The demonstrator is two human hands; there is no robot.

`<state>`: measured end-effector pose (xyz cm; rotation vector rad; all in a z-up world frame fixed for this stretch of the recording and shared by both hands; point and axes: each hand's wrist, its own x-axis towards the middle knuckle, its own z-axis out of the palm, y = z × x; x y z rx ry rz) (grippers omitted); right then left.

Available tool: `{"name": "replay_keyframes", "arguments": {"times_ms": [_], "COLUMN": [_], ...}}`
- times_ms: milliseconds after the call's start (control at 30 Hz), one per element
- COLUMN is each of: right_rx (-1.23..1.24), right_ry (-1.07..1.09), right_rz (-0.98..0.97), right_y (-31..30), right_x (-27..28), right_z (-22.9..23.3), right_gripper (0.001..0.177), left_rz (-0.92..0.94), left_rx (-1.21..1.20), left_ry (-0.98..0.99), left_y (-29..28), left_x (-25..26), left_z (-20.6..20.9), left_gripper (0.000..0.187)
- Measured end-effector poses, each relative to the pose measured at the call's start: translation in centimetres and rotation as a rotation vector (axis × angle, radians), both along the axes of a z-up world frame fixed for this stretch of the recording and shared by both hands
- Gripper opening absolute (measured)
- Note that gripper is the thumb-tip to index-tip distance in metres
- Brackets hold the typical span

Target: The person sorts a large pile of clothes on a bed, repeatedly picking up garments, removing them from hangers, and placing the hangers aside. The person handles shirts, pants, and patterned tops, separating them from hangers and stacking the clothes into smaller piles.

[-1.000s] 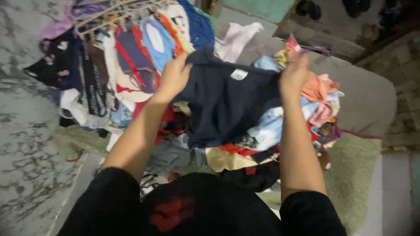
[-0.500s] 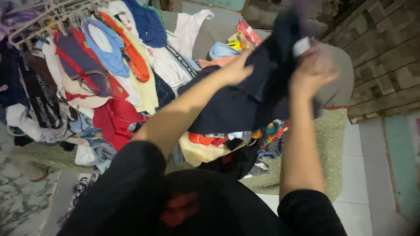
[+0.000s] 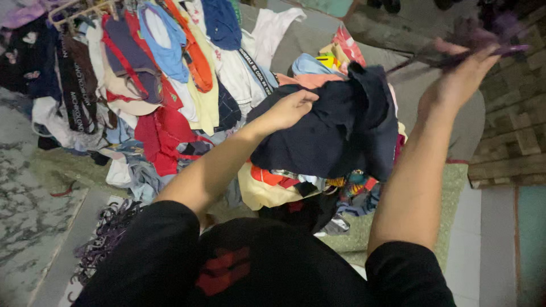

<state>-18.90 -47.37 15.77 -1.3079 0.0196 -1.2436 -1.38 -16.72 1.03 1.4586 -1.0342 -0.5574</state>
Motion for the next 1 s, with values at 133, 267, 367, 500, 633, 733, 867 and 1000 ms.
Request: {"name": "replay_keyframes", "arguments": {"times_ms": [133, 267, 367, 500, 633, 733, 867, 1000], "right_rx": [0.120, -0.117, -0.677, -0.347, -0.580, -0.758, -0.693, -0.653], "right_ry": [0.044, 0.572, 0.689, 1.079, 0.975, 0.957, 1.054, 0.983], "right_rz": [0.346, 0.207, -0.368, -0.070, 0.013, 0.261, 0.596, 0.830], "right_y": [4.9, 11.4, 16.3, 22.6, 26.7, 30.2, 41.2, 54.7], "right_x": [2.1, 8.4, 11.0, 13.7, 17.3, 20.5, 23.1, 23.4], "right_z": [2.1, -2.7, -6.6, -10.4, -15.1, -20.5, -29.6, -35.9], "right_gripper": [0.047, 0.044, 0.039, 0.041, 0.039, 0.037, 0.038, 0.041], "left_rz": [0.001, 0.043, 0.254, 0.364, 0.892, 1.228, 1.354, 1.504], "left_rx": [-0.030, -0.106, -0.368, -0.371, -0.278, -0.099, -0.008, 0.030], "left_ry": [0.077, 0.556, 0.624, 0.732, 0.098, -0.402, -0.536, -0.537], "left_y": [1.8, 5.8, 10.1, 16.8, 23.4, 29.7, 36.9, 44.2], "left_x": [1.0, 2.5, 3.1, 4.9, 8.0, 8.2, 6.5, 4.3], "left_z": [2.9, 5.7, 6.5, 5.7, 4.3, 3.1, 2.6, 2.2], "left_gripper": [0.050, 0.076, 0.077, 0.071, 0.054, 0.050, 0.052, 0.050]}}
